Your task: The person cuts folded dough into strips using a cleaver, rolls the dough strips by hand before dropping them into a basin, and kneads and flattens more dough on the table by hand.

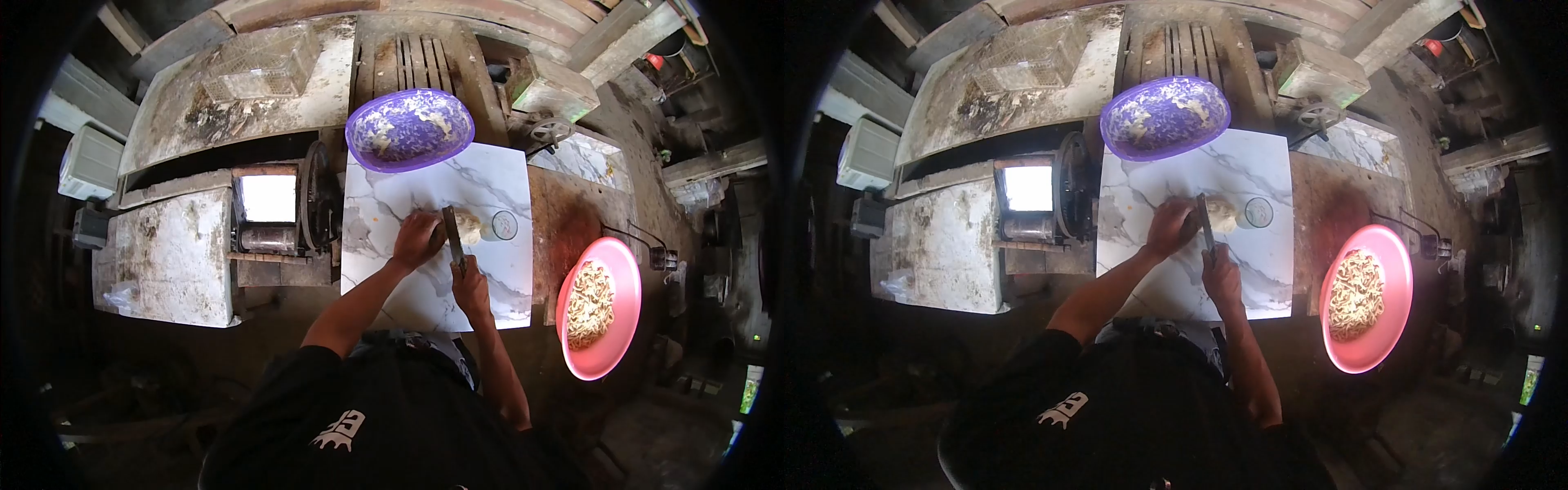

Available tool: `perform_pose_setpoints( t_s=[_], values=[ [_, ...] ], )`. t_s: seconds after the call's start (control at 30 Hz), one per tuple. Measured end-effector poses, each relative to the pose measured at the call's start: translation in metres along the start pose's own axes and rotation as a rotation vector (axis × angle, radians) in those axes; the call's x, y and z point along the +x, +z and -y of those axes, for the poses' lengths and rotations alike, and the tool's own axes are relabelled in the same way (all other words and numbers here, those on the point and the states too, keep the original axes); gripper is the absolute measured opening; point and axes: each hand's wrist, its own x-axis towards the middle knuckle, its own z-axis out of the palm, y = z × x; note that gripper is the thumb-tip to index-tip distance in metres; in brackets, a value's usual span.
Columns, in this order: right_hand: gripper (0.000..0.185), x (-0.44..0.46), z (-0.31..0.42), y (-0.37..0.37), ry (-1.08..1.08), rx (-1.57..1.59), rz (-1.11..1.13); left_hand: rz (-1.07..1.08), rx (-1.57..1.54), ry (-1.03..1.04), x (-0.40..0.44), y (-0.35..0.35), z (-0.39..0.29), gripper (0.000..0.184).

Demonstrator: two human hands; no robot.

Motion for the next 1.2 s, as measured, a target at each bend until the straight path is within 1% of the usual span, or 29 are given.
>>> perform_pose_setpoints(
  t_s=[0.07, 0.17, 0.2, 0.3, 0.4, 0.47, 0.53, 0.6, 0.63, 0.7, 0.73, 0.77, 0.83, 0.87, 0.93, 1.03, 1.07, 1.1, 1.13, 1.17, 1.2],
  values=[
    [0.023, 0.008, 0.003, -0.001, 0.024, -0.012, 0.028, -0.089, -0.009, 0.039, 0.001, -0.001, -0.002, 0.027],
    [0.023, 0.019, 0.011, -0.001, 0.085, -0.061, 0.075, -0.09, 0.023, 0.022, 0.001, 0.0, -0.002, 0.027],
    [0.023, 0.022, 0.013, 0.0, 0.12, -0.098, 0.093, -0.086, 0.022, 0.019, 0.0, 0.001, -0.001, 0.027],
    [0.024, 0.032, 0.01, 0.009, 0.104, -0.096, 0.071, -0.071, 0.071, 0.013, 0.001, 0.005, 0.003, 0.022],
    [0.025, 0.041, 0.008, 0.016, 0.124, -0.096, 0.071, -0.019, 0.021, 0.009, 0.003, 0.001, 0.001, 0.021],
    [0.026, 0.042, 0.012, 0.017, 0.144, -0.091, 0.065, -0.004, -0.024, -0.05, 0.005, -0.011, -0.015, 0.018],
    [0.027, 0.038, 0.008, 0.018, 0.163, -0.086, 0.063, 0.005, -0.02, -0.053, 0.0, -0.005, -0.008, 0.018],
    [0.029, 0.037, 0.002, 0.022, 0.147, -0.1, 0.049, -0.126, 0.046, 0.028, -0.004, 0.0, -0.003, 0.02],
    [0.029, 0.032, 0.0, 0.022, 0.148, -0.096, 0.042, -0.135, 0.048, 0.029, -0.005, 0.002, -0.001, 0.024],
    [0.032, 0.014, -0.007, 0.019, 0.111, -0.087, 0.055, -0.122, 0.051, 0.035, -0.008, 0.002, 0.002, 0.027],
    [0.032, 0.002, -0.011, 0.017, 0.113, -0.087, 0.053, -0.109, 0.051, 0.031, -0.01, 0.002, 0.002, 0.031],
    [0.031, -0.011, -0.017, 0.013, 0.118, -0.053, 0.058, -0.107, 0.05, 0.032, -0.012, 0.003, 0.003, 0.031],
    [0.031, -0.035, -0.025, 0.003, 0.123, -0.019, 0.06, -0.06, 0.163, 0.029, -0.012, 0.004, 0.005, 0.04],
    [0.031, -0.049, -0.028, -0.003, 0.138, 0.006, 0.063, -0.055, 0.162, 0.03, -0.014, 0.004, 0.004, 0.04],
    [0.032, -0.074, -0.034, -0.018, 0.156, 0.031, 0.062, -0.067, 0.27, 0.145, -0.012, -0.002, -0.005, 0.045],
    [0.034, -0.102, -0.041, -0.044, 0.22, -0.017, 0.061, -0.033, 0.251, 0.159, -0.01, -0.008, -0.016, 0.047],
    [0.034, -0.107, -0.04, -0.057, 0.354, 0.095, 0.12, -0.033, 0.253, 0.164, -0.009, -0.007, -0.014, 0.047],
    [0.035, -0.112, -0.043, -0.065, 0.487, 0.208, 0.18, 0.013, 0.262, 0.157, -0.01, -0.005, -0.01, 0.046],
    [0.035, -0.119, -0.056, -0.064, 0.486, 0.212, 0.177, 0.057, 0.273, 0.15, -0.011, -0.003, -0.006, 0.045],
    [0.035, -0.125, -0.075, -0.058, 0.511, 0.27, 0.112, 0.057, 0.276, 0.155, -0.012, -0.001, -0.003, 0.045],
    [0.035, -0.127, -0.09, -0.055, 0.537, 0.329, 0.047, 0.087, 0.234, 0.112, -0.015, 0.0, -0.002, 0.042]
  ],
)
